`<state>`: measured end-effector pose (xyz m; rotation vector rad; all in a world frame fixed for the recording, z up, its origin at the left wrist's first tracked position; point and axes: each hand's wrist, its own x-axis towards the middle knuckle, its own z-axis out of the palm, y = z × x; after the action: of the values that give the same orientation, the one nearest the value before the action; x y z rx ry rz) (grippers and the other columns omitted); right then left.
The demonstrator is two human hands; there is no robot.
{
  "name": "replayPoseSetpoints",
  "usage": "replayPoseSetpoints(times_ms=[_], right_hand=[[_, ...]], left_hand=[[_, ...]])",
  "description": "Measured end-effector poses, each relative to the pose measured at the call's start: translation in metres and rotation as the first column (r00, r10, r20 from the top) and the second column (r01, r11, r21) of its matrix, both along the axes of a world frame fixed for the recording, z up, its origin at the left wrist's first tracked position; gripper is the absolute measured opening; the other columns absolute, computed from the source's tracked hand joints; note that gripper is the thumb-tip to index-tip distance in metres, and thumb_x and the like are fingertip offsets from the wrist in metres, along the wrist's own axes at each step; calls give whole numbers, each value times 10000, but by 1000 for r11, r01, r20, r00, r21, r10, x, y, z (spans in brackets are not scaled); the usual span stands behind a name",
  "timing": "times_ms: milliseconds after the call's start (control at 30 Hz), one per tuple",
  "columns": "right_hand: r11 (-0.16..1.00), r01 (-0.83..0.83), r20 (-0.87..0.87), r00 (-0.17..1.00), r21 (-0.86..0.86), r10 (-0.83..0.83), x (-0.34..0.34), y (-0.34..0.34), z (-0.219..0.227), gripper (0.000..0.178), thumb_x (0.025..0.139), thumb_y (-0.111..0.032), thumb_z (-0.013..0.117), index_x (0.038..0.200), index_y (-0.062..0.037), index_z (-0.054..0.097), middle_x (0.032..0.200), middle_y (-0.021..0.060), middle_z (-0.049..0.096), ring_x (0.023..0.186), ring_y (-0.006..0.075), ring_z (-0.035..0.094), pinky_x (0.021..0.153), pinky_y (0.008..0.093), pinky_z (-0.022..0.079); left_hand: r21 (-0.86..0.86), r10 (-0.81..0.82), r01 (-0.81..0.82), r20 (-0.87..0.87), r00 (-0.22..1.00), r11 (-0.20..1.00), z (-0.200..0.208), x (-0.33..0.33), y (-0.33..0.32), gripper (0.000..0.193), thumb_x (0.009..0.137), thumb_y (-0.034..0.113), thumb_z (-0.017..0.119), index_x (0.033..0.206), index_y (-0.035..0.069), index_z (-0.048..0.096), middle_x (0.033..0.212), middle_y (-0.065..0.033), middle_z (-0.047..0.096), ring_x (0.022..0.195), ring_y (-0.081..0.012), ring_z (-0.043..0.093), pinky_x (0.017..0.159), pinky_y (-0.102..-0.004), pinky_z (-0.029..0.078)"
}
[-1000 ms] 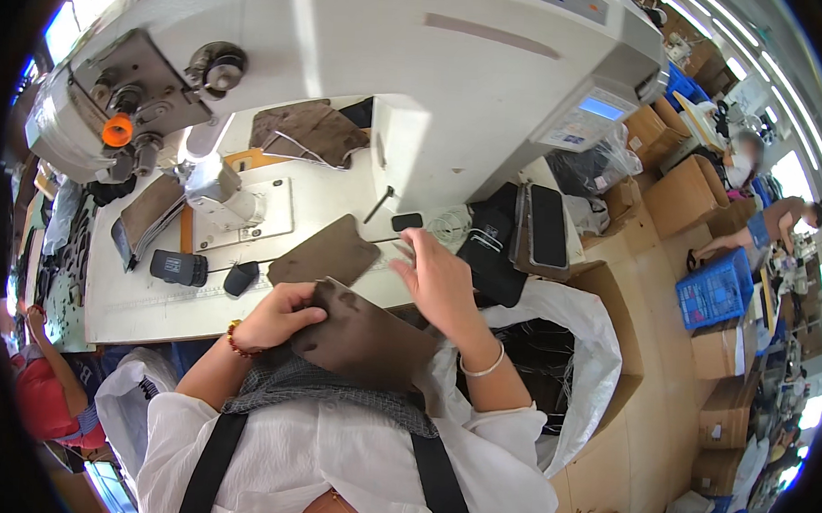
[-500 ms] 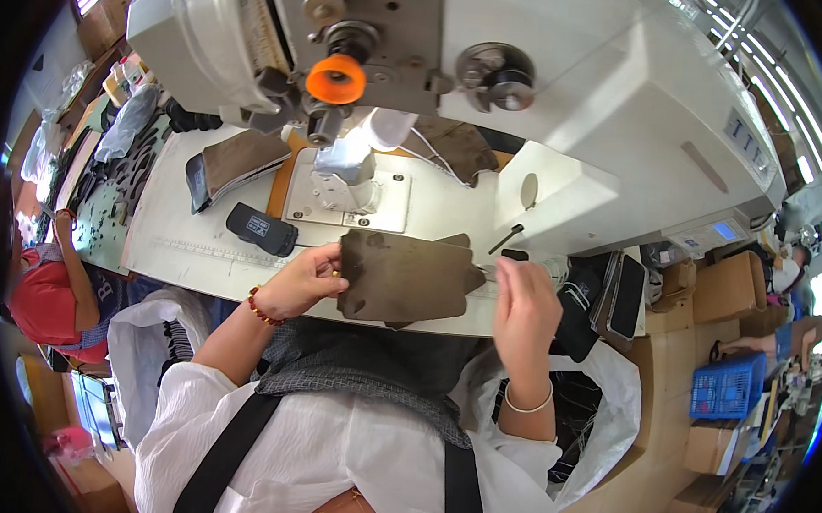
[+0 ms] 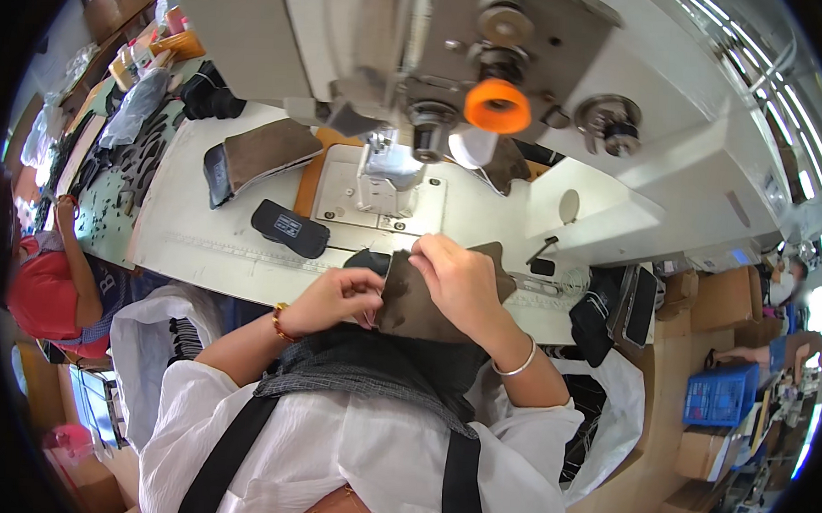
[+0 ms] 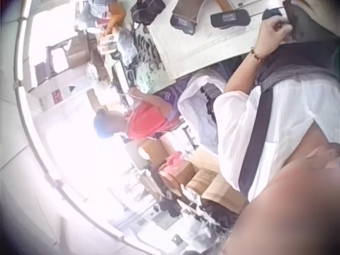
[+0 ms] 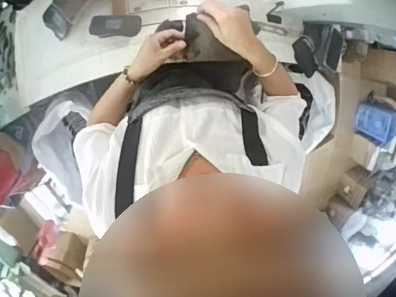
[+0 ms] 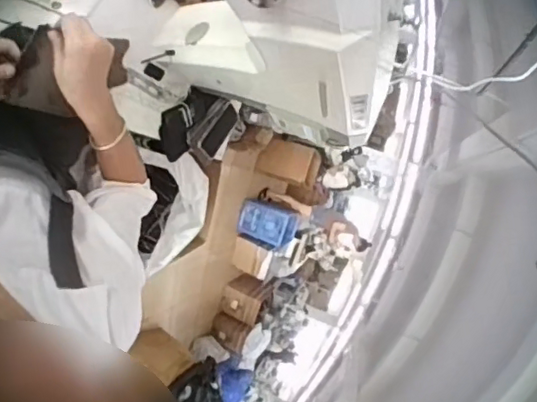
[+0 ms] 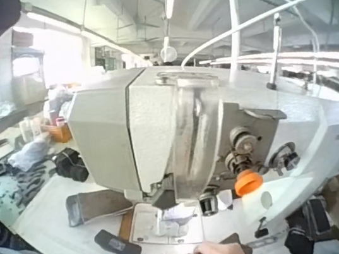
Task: Use a specialized industrial sewing machine to stitch together components of a shoe upper.
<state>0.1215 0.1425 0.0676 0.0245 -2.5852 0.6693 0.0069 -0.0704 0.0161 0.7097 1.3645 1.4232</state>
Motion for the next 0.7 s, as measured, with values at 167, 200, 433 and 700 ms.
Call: replayPoseSetpoints(times_ms=[167, 200, 433, 700], right_hand=[[965, -26, -96, 994, 262, 53, -3, -9, -3, 100, 873, -104, 744, 911, -110, 652, 755, 87, 665, 568, 286, 641, 508, 400, 500], [969, -5, -84, 996, 246, 26, -4, -5, 0, 92, 853, -85, 724, 910, -103, 654, 752, 89, 665, 568, 288, 640, 508, 401, 497], [991, -32, 32, 999, 128, 28, -14, 27, 28, 150, 804, 4, 625, 943, -44, 655, 805, 115, 683, 651, 324, 662, 583, 406, 510], [974, -222, -45, 974, 40, 223, -41, 30, 55, 206, 900, 11, 684, 1095, -55, 670, 912, 121, 676, 765, 317, 666, 668, 397, 519]], left_hand=[[37, -6, 38, -640, 768, 999, 4, 1, -20, 100, 980, 145, 702, 973, 48, 680, 801, -74, 709, 702, -189, 717, 641, -343, 570], [117, 69, 50, -824, 562, 992, 10, -9, -30, 94, 956, 151, 715, 962, 62, 683, 804, -80, 696, 719, -219, 711, 649, -370, 564], [173, 164, -108, -983, -87, 979, 41, -98, -78, 122, 819, 80, 723, 939, 96, 709, 920, -54, 665, 929, -272, 665, 798, -392, 548], [-129, -131, -82, -991, -18, 988, 48, -122, -79, 283, 799, 184, 819, 1045, 90, 715, 1034, -57, 640, 1080, -258, 628, 875, -380, 543]])
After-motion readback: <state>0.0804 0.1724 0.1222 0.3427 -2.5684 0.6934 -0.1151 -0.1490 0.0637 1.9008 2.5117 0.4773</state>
